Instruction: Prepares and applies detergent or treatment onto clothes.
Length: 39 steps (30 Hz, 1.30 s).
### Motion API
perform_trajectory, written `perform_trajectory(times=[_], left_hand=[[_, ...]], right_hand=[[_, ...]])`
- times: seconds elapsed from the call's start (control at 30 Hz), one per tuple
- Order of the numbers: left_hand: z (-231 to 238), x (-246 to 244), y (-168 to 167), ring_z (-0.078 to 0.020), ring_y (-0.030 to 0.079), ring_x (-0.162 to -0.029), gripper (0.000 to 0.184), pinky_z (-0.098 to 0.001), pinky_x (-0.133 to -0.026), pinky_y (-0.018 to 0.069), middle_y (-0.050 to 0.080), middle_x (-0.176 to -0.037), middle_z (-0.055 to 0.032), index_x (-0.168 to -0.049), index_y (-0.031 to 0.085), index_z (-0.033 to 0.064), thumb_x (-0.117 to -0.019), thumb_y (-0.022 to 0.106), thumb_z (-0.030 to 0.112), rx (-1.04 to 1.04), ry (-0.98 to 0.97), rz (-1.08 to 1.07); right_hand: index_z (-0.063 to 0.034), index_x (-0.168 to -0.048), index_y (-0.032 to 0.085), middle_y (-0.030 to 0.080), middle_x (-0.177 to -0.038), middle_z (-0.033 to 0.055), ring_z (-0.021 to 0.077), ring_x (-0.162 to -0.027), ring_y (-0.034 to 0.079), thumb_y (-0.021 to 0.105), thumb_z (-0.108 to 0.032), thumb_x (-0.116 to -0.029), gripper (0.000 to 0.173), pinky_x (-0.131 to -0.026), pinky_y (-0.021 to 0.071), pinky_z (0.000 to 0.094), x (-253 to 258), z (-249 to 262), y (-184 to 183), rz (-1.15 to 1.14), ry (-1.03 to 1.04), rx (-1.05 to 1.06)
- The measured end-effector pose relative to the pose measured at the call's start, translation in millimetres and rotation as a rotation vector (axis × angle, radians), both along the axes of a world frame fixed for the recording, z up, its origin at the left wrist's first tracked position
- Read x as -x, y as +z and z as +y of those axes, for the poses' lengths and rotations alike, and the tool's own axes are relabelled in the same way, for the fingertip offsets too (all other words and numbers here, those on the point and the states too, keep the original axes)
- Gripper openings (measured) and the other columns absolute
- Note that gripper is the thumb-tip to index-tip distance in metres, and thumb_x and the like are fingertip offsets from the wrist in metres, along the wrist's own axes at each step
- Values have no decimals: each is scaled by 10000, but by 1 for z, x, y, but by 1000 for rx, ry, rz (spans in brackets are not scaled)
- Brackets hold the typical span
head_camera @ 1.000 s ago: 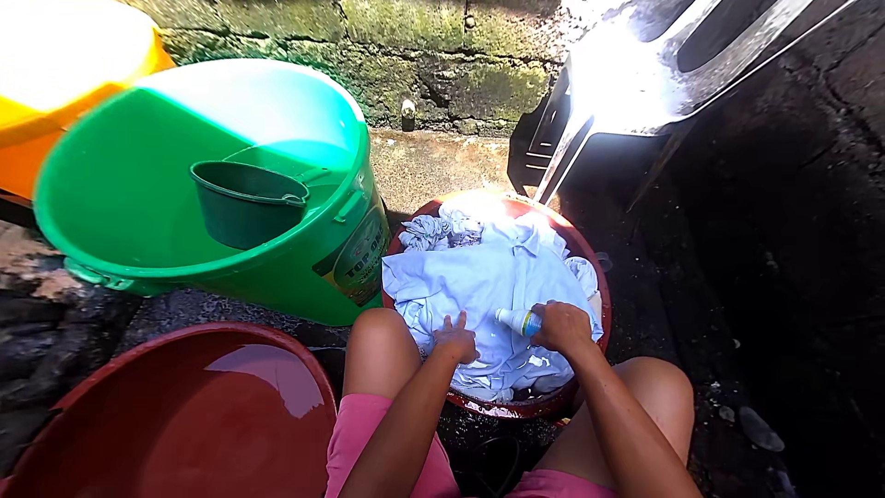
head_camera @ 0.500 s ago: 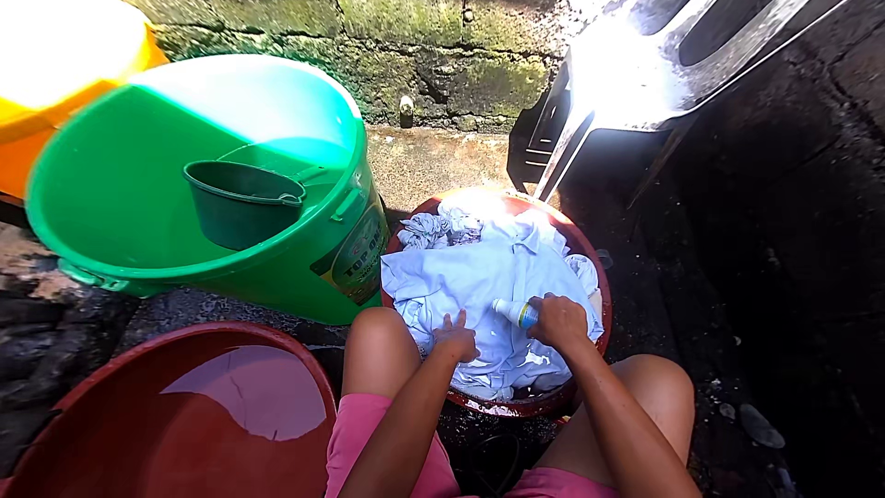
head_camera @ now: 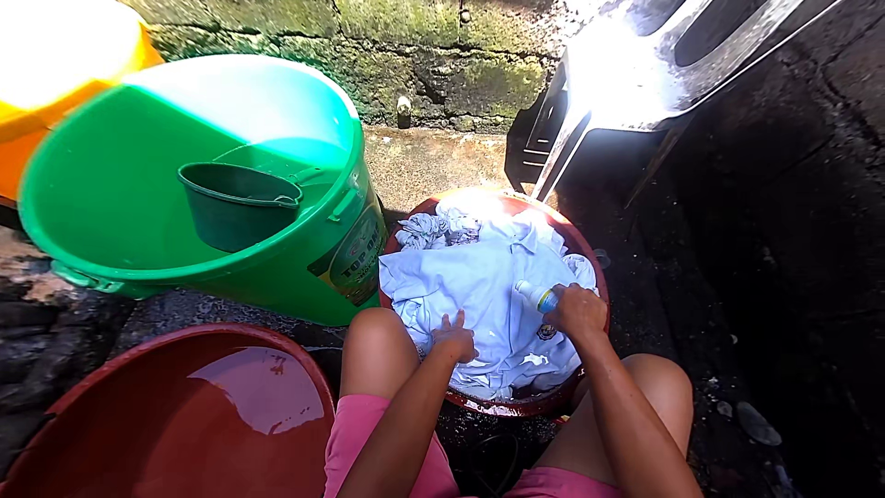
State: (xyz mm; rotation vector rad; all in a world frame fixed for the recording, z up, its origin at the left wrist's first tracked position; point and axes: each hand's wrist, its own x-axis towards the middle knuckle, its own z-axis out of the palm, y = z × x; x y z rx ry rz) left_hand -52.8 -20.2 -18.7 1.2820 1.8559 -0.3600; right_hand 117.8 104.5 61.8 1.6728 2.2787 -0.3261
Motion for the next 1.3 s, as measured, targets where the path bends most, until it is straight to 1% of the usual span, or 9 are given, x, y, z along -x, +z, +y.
perform_trajectory(times=[0.13,0.3,0.43,0.53,0.83,0.9,1.07,1.2,1.3], left_hand=[[0,0,-1,-480,85,-1554,599,-747,-1100,289,5,-1737,-95,-1524,506,175,-992,633,421,-1,2,1],[-2,0,-2,-483,85,-1553,599,-749,-1103,285,11,-1736,-101,-1514,520,170,-985,645,422,-12,12,-8],[0,0,-2,-480,88,-1554,599,-749,-1101,287,7,-1736,-102,-1514,518,172,-985,643,423,-2,8,-1],[1,0,-1,-485,86,-1552,601,-747,-1098,292,1,-1735,-106,-1520,511,177,-987,640,424,5,5,3],[0,0,-1,-484,84,-1553,599,-746,-1103,288,0,-1735,-109,-1519,512,177,-986,643,415,-1,5,-6],[0,0,-1,-484,82,-1554,598,-747,-1103,287,0,-1735,-109,-1521,509,174,-989,639,414,-3,7,-7],[1,-1,-2,-484,82,-1553,604,-740,-1107,290,-6,-1735,-106,-1528,500,176,-992,631,421,6,3,-2],[1,-1,-2,-492,95,-1549,608,-753,-1092,299,6,-1735,-111,-1516,514,163,-984,641,428,-5,5,-3],[0,0,-3,-491,95,-1549,603,-749,-1092,303,12,-1735,-106,-1508,524,166,-980,645,430,-7,4,-2]], right_hand=[[-110,-1233,703,663,-1242,192,389,-1172,622,842,-278,-806,479,-903,498,602,2,1,0,5,-4,3],[-105,-1253,694,658,-1259,190,397,-1188,616,848,-291,-807,507,-922,494,614,2,2,-1,-1,3,33],[-99,-1222,702,676,-1244,184,382,-1187,627,823,-300,-827,460,-925,491,615,0,-1,2,-61,38,102],[-97,-1168,712,694,-1200,188,383,-1153,648,824,-312,-816,427,-884,505,622,-1,-5,4,-132,67,165],[-102,-1157,718,703,-1178,176,373,-1139,654,832,-324,-804,432,-886,505,610,0,-11,9,-180,105,219],[-99,-1164,717,702,-1185,175,369,-1147,650,833,-328,-810,437,-900,501,609,-1,-11,9,-180,121,232],[-123,-1172,718,709,-1159,169,363,-1125,657,843,-328,-804,440,-890,502,600,2,-16,10,-140,158,231],[-125,-1231,700,697,-1203,166,364,-1151,647,817,-323,-822,469,-906,499,606,10,-23,7,-107,218,220],[-122,-1247,693,685,-1221,156,357,-1156,641,808,-311,-828,474,-905,500,602,15,-27,6,-89,245,204]])
